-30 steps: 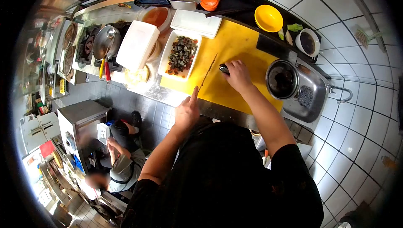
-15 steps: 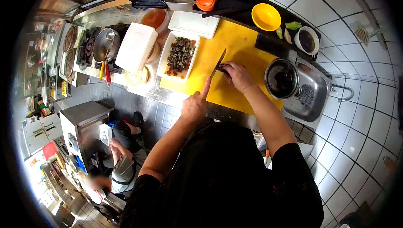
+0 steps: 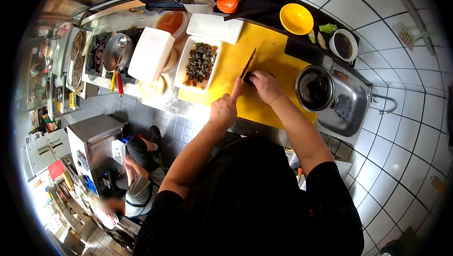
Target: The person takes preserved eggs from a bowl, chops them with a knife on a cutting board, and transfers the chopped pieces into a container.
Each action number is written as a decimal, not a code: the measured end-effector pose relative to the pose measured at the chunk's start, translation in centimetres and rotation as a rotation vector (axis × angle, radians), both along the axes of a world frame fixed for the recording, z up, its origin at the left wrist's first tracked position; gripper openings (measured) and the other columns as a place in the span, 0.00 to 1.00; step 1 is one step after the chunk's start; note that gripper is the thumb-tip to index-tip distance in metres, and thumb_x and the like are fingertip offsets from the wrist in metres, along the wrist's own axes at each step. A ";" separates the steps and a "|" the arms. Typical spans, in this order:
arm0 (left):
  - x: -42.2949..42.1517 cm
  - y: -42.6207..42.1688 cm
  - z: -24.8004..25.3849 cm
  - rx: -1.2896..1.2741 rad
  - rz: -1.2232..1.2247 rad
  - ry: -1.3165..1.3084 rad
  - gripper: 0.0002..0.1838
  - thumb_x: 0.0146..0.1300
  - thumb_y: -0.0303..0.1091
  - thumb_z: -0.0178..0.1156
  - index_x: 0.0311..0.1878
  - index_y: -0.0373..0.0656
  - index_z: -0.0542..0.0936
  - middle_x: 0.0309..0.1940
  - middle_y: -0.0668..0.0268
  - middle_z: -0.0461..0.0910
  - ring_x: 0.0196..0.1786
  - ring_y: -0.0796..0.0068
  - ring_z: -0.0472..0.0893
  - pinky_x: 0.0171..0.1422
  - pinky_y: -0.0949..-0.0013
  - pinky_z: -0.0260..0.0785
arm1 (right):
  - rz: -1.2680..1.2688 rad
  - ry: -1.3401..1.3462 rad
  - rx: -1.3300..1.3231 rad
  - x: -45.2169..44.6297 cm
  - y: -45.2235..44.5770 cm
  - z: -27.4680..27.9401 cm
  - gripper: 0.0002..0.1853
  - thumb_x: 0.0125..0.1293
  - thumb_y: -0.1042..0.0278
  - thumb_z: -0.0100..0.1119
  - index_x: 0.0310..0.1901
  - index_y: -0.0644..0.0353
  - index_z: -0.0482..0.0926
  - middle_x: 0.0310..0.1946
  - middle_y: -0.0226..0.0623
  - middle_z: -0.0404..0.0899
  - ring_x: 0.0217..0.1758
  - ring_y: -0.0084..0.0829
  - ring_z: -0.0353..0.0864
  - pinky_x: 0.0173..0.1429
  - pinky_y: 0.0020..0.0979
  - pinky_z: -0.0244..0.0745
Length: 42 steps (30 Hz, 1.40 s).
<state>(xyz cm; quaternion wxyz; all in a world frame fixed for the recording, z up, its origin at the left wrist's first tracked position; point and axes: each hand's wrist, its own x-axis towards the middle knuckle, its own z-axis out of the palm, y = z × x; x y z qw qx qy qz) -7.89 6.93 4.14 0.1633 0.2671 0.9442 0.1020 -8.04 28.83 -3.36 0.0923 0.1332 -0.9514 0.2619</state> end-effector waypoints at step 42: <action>0.5 2.0 1.7 0.015 -0.071 0.005 0.51 0.60 0.25 0.59 0.87 0.56 0.49 0.28 0.55 0.80 0.27 0.55 0.84 0.34 0.53 0.79 | -0.397 0.099 0.005 3.7 0.5 2.7 0.19 0.60 0.62 0.70 0.50 0.62 0.81 0.51 0.50 0.78 0.53 0.53 0.78 0.59 0.48 0.77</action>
